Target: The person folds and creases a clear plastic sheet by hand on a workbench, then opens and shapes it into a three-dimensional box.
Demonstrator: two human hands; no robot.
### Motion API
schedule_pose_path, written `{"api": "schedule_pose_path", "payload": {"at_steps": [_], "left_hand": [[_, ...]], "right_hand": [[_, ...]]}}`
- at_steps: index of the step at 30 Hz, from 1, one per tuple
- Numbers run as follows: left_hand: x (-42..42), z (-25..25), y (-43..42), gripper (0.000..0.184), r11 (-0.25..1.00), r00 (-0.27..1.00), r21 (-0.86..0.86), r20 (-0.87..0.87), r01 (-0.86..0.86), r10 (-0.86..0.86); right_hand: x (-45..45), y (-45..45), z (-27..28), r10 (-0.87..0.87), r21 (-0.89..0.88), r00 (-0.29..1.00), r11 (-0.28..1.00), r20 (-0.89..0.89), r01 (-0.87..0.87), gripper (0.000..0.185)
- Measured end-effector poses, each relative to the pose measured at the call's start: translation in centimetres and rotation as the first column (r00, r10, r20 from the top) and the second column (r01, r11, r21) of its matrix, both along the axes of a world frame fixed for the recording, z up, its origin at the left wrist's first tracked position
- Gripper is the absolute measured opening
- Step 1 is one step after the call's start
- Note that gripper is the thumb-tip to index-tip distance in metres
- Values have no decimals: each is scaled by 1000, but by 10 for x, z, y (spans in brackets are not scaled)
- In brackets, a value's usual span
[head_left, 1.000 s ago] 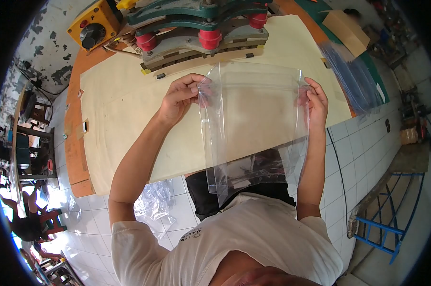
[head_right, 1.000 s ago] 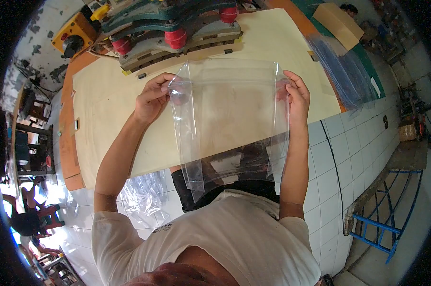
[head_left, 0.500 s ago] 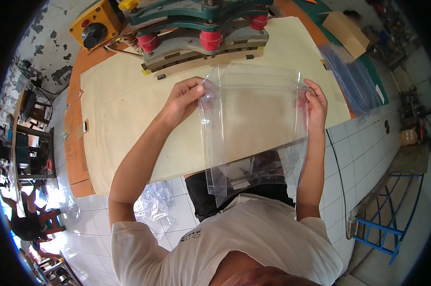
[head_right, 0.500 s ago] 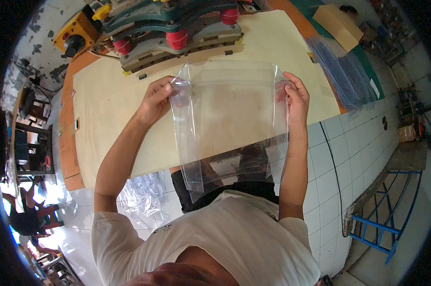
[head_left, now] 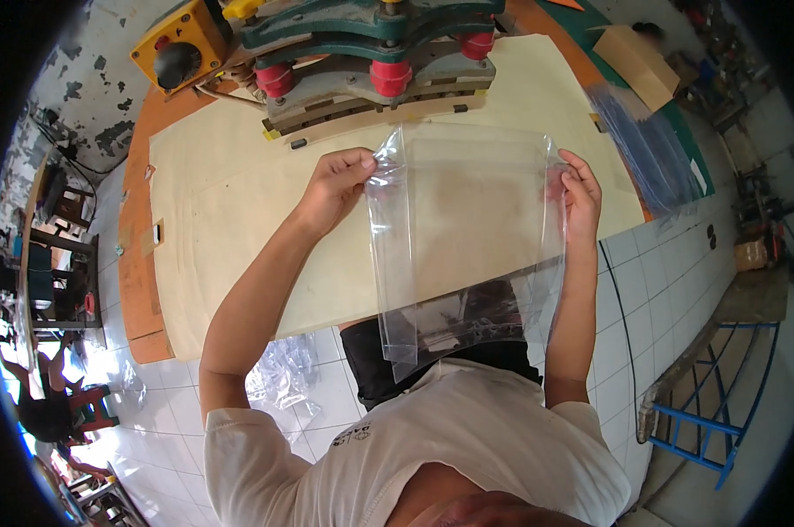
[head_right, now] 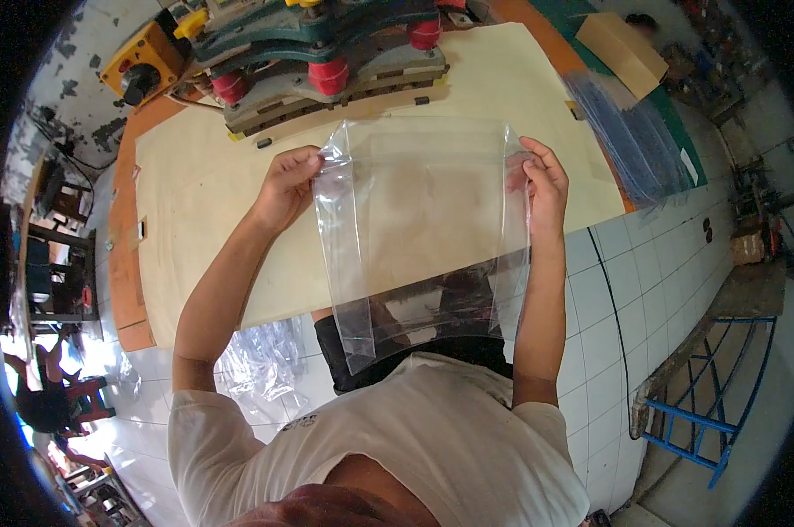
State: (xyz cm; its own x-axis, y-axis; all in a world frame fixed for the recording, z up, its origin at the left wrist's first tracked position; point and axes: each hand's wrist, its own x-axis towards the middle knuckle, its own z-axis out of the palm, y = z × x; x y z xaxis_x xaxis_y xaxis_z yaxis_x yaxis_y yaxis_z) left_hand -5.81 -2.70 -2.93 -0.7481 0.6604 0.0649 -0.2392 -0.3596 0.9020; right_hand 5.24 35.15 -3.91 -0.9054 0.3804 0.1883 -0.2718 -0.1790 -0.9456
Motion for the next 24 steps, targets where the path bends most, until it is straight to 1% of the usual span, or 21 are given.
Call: {"api": "schedule_pose_path", "payload": {"at_steps": [2, 5, 7, 10, 16, 20, 24], "left_hand": [[-2, -1, -2, 26, 1000, 1000, 13, 8, 19, -19], [-2, -1, -3, 30, 1000, 1000, 28, 9, -10, 10], [-6, -5, -6, 35, 995, 999, 94, -8, 33, -33], [-7, -6, -7, 40, 993, 998, 105, -26, 53, -51], [-4, -3, -6, 42, 996, 997, 70, -63, 53, -48], [-3, -2, -5, 42, 996, 998, 77, -47, 47, -43], [-2, 0, -5, 43, 997, 997, 48, -60, 52, -49]], "right_hand": [[0, 1, 0, 5, 2, 1000, 1000, -6, -5, 41], [-1, 3, -3, 26, 1, 999, 1000, -18, -26, 41], [-1, 3, -3, 18, 5, 1000, 1000, -15, -18, 41], [-1, 3, -2, 17, 8, 1000, 1000, -12, -17, 41], [-1, 1, -1, 9, 24, 1000, 1000, -12, -8, 40], [-1, 1, 0, 7, 23, 1000, 1000, -13, -6, 40], [0, -1, 2, 0, 24, 1000, 1000, 4, 0, 40]]}}
